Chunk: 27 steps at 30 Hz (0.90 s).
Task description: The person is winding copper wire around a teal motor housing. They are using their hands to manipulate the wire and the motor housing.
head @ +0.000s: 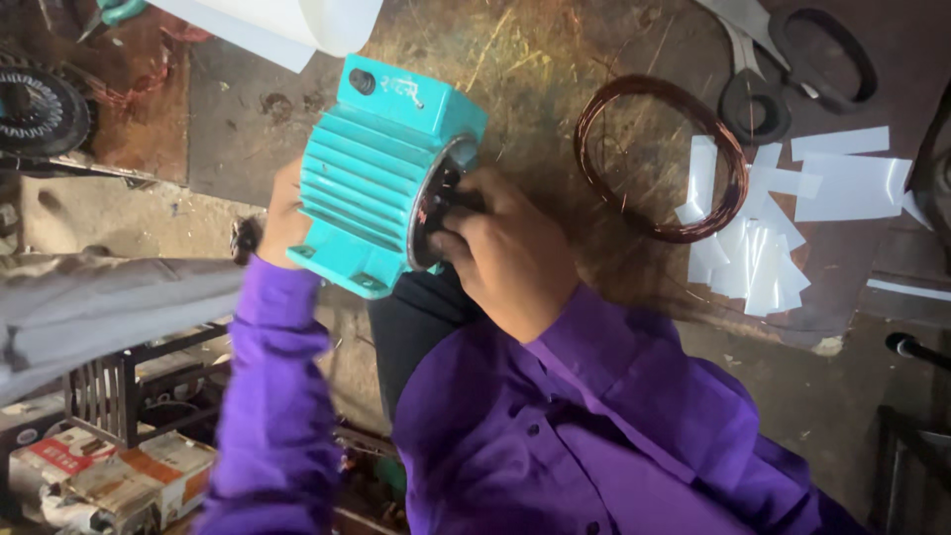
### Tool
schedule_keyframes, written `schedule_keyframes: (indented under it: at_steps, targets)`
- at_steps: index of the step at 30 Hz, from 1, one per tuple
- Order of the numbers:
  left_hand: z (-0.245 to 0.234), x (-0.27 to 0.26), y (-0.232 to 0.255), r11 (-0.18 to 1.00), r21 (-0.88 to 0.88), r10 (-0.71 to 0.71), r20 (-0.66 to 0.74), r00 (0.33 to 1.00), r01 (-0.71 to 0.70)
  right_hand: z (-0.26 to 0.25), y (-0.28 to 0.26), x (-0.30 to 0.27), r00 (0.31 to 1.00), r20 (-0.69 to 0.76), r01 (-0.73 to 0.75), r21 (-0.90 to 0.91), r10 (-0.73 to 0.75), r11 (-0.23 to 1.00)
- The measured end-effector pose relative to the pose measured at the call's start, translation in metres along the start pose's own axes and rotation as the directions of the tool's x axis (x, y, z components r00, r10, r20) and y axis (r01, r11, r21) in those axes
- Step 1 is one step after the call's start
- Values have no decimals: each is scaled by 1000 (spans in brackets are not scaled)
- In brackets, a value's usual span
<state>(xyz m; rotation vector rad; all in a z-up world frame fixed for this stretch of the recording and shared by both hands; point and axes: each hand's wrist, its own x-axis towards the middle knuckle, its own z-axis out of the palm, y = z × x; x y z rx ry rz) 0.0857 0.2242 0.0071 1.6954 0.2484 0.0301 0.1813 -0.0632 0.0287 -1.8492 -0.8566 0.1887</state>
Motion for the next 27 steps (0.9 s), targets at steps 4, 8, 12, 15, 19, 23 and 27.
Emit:
schedule_keyframes:
  at_steps: [4,8,12,15,19,23,27]
  targets:
    - [-34,29,22,948,317,-138,408,903,2,8,-5,5,1000,17,-15,-116,17,993]
    - [-36,54,40,838,537,-253,534,807,-93,19,-14,-1,995,41,-79,-197,89,977]
    - [-31,69,67,789,590,-284,600,748,-174,7,-15,-8,993,-69,-89,83,95,992]
    - [-26,69,73,754,642,-334,557,760,-139,14,-17,-5,990,-113,-71,92,81,993]
    - [-21,60,76,668,669,-125,531,838,-324,17,-19,-5,992,-124,-15,124,30,992]
    - [-18,55,87,686,659,-120,520,846,-307,20,-17,-7,974,-164,-119,209,155,971]
    - [-13,53,83,674,724,-246,411,878,-150,26,-15,-3,960,-242,-81,238,140,968]
